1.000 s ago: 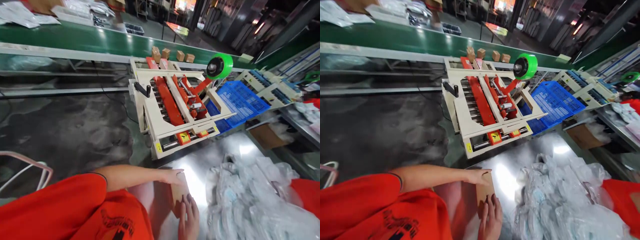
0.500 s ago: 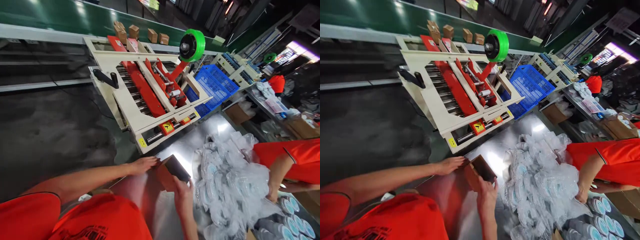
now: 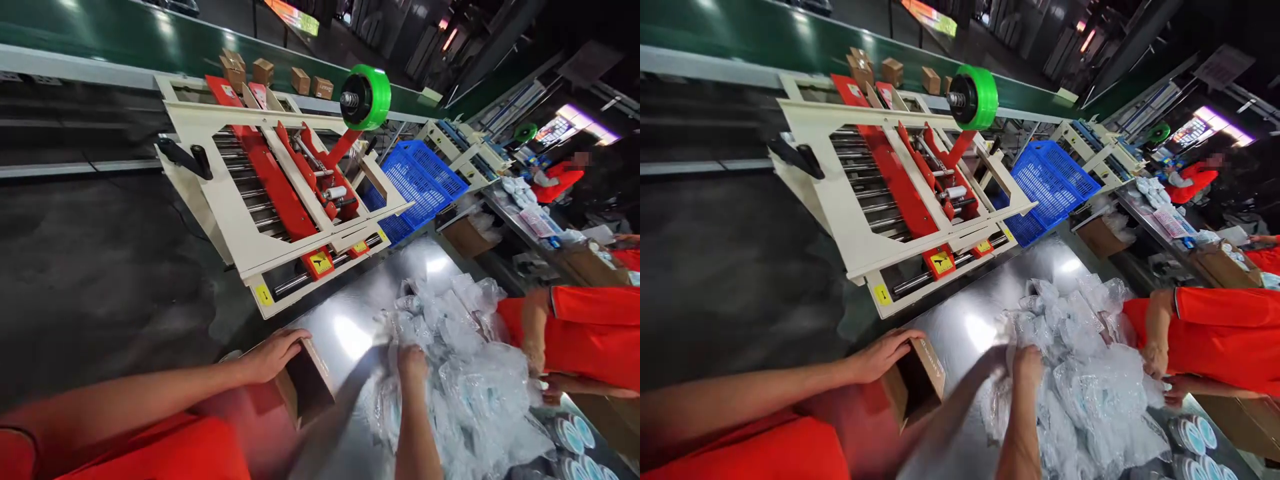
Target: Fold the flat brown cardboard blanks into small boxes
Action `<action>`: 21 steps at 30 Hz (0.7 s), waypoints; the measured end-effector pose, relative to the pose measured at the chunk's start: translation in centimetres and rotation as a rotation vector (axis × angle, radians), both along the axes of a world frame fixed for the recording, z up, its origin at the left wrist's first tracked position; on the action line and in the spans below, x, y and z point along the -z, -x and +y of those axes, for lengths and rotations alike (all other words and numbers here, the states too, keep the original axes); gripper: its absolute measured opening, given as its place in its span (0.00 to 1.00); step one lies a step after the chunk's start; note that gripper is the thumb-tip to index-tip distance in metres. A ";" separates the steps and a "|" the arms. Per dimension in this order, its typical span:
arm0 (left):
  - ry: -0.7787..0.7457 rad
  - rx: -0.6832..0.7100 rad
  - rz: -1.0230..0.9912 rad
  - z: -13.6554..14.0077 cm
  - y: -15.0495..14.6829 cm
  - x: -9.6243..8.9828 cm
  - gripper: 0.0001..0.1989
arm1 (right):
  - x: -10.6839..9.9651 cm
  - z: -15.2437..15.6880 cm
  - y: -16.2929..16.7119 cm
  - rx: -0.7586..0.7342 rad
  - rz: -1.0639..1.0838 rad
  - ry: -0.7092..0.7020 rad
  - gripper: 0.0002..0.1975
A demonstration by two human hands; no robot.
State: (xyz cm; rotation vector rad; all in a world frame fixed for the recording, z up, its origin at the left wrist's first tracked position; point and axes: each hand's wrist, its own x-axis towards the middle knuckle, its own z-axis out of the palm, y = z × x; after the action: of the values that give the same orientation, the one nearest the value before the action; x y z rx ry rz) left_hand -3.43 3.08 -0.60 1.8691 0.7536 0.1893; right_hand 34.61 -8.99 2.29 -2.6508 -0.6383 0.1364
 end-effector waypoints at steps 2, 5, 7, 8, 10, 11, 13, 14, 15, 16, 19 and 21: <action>-0.001 0.004 0.045 0.1 -0.4 -0.1 0.23 | 0.9 0.8 -1.9 0.078 0.032 0.083 0.19; 0.017 -0.002 0.077 0.2 -0.9 -0.4 0.23 | 2.7 1.5 -0.8 0.080 0.072 0.138 0.24; 0.040 -0.001 0.093 0.3 -1.2 -0.8 0.22 | 3.7 1.5 0.8 -0.018 0.118 0.120 0.20; 0.050 0.011 0.099 0.4 -1.4 -1.0 0.23 | 4.0 1.3 1.4 -0.074 0.147 0.103 0.19; 0.056 0.048 0.110 0.6 -1.6 -1.5 0.23 | 4.2 0.5 1.8 -0.148 0.185 0.076 0.19; 0.055 0.067 0.115 0.7 -1.7 -1.6 0.23 | 4.1 0.0 1.7 -0.157 0.184 0.071 0.22; 0.048 0.086 0.120 0.9 -1.9 -1.6 0.23 | 3.8 -1.0 1.2 -0.137 0.163 0.083 0.27; 0.045 0.082 0.120 0.9 -2.0 -1.5 0.23 | 3.7 -1.3 1.1 -0.120 0.155 0.097 0.28; 0.042 0.078 0.118 0.9 -2.1 -1.4 0.22 | 3.7 -1.6 1.1 -0.105 0.153 0.110 0.29; 0.039 0.071 0.114 0.8 -2.1 -1.3 0.22 | 3.8 -1.7 1.3 -0.096 0.155 0.120 0.30; 0.032 0.057 0.110 0.7 -2.3 -1.1 0.22 | 4.6 -1.4 3.3 -0.104 0.140 0.108 0.29; 0.031 0.061 0.118 0.7 -2.4 -1.0 0.22 | 5.0 -1.2 5.2 -0.133 0.134 0.069 0.26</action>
State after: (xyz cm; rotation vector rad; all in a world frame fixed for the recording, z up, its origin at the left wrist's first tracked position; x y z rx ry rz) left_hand -1.05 3.82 0.42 1.8839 0.7743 0.0290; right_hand 29.44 -10.14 -2.74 -2.6365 -0.7774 0.3768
